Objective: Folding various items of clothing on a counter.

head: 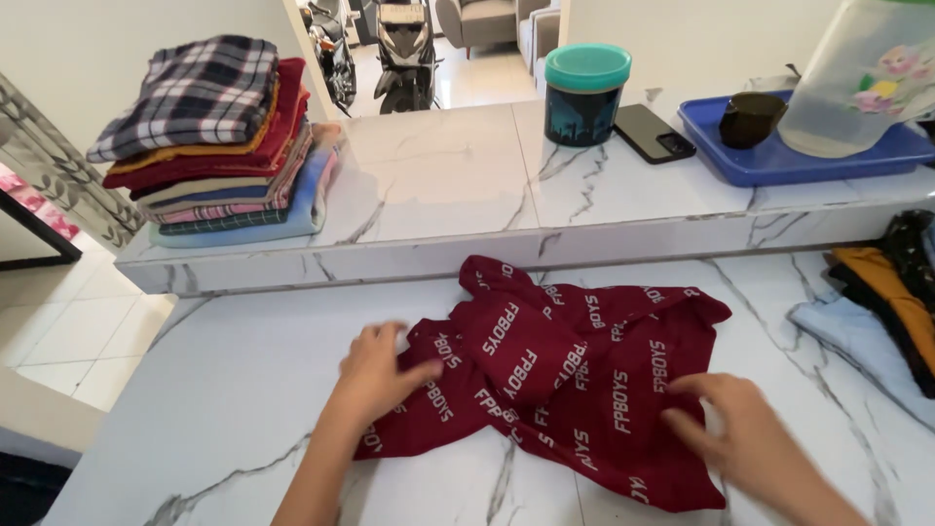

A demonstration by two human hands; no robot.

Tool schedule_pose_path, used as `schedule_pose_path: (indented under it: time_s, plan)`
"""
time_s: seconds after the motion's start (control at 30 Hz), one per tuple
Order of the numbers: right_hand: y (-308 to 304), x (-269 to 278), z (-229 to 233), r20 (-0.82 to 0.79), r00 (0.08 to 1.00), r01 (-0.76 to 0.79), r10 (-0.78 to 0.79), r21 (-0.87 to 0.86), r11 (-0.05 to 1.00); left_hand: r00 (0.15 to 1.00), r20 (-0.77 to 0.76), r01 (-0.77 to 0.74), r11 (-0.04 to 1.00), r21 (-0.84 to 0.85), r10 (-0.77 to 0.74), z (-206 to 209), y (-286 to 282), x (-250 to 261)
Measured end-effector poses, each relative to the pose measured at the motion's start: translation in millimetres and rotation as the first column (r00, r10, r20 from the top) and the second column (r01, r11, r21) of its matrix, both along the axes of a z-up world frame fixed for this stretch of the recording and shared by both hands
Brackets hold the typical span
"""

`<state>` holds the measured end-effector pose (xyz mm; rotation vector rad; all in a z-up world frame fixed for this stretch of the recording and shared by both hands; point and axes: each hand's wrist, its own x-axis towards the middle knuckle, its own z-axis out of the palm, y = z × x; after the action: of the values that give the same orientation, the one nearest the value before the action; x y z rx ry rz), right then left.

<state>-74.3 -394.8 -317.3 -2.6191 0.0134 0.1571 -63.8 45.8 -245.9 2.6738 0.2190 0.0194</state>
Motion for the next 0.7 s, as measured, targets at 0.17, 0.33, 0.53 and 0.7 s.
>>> schedule_pose_path:
  time_s: [0.17, 0.33, 0.53, 0.7]
  plan:
    - [60.6, -13.0, 1.7, 0.266, 0.818, -0.462, 0.51, -0.224, 0.858, 0.993, -0.106, 0.056, 0.998, 0.01, -0.055, -55.7, 33.0, -38.5]
    - [44.4, -0.1, -1.4, 0.157, 0.761, -0.609, 0.63, -0.165, 0.776, 0.908, -0.412, 0.015, 0.991, -0.133, -0.069, -48.6, 55.6, -95.4]
    - [126.0, 17.1, 52.9, 0.025, 0.87, -0.482, 0.492, -0.156, 0.862, 0.918, -0.396, -0.023, 0.99, -0.139, -0.035, -18.8, 43.8, -72.7]
    - [198.7, 40.1, 65.3, -0.003, 0.811, -0.583, 0.585, -0.083, 0.808, 0.98, -0.195, -0.056, 0.997, -0.058, 0.044, -47.7, 17.7, -9.5]
